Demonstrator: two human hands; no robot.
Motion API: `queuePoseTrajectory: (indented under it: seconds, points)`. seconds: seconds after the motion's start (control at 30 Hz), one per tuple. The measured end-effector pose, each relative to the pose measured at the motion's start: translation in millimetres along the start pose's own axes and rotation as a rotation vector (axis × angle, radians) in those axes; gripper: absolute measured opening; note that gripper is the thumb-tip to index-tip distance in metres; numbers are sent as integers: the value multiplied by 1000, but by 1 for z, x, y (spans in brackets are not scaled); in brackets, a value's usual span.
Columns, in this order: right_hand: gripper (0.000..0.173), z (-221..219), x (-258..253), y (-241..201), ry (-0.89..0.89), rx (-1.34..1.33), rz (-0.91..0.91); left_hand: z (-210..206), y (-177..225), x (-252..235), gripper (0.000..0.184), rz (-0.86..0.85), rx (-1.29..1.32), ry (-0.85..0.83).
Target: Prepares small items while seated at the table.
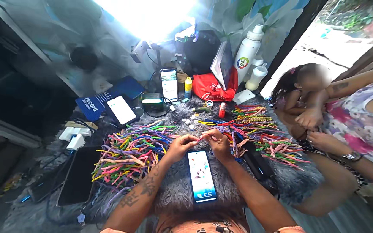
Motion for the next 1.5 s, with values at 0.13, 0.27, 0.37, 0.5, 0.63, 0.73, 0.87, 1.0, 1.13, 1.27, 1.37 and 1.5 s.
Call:
queuePoseTrajectory:
  seconds: [0.13,0.27,0.37,0.5,0.63,0.73,0.87,1.0,1.13,1.27,1.37,1.5]
  points:
    - [28,52,-13,-16,50,581,-190,1,3,0,32,23,-113,35]
    - [42,72,-53,-12,18,955,-254,10,3,-1,31,43,-98,163]
    - [36,29,-90,-12,-152,1019,-108,17,3,-1,30,41,-94,213]
    - [36,-33,-130,18,-474,1117,-238,25,3,0,30,18,-142,268]
    - [31,-44,-151,42,-535,1225,-438,26,8,0,31,-17,-152,272]
    - [28,-34,-156,50,-554,1276,-467,21,13,0,31,-44,-178,243]
    - [36,-5,-146,49,-444,1079,-428,12,19,4,33,-94,-307,218]
    - [40,13,-98,-29,-301,371,-363,11,55,14,38,-215,-219,320]
    - [47,6,0,-91,-456,-495,-501,-16,92,25,54,-218,265,97]
    - [42,-1,48,-104,-507,-871,-531,-48,114,35,38,-293,467,-35]
    - [38,-3,60,-101,-474,-844,-500,-56,110,44,30,-319,457,-16]
    - [39,-3,75,-101,-448,-714,-482,-64,100,60,30,-347,363,5]
Point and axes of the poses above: each hand's wrist, its own x-axis away from the middle knuckle, its own z-axis out of the back of the hand, y = z × x, the point moved 3 cm from there along -x, towards the middle knuckle, and after that the axes turned 6 degrees about -z, right-handed, at the moved point
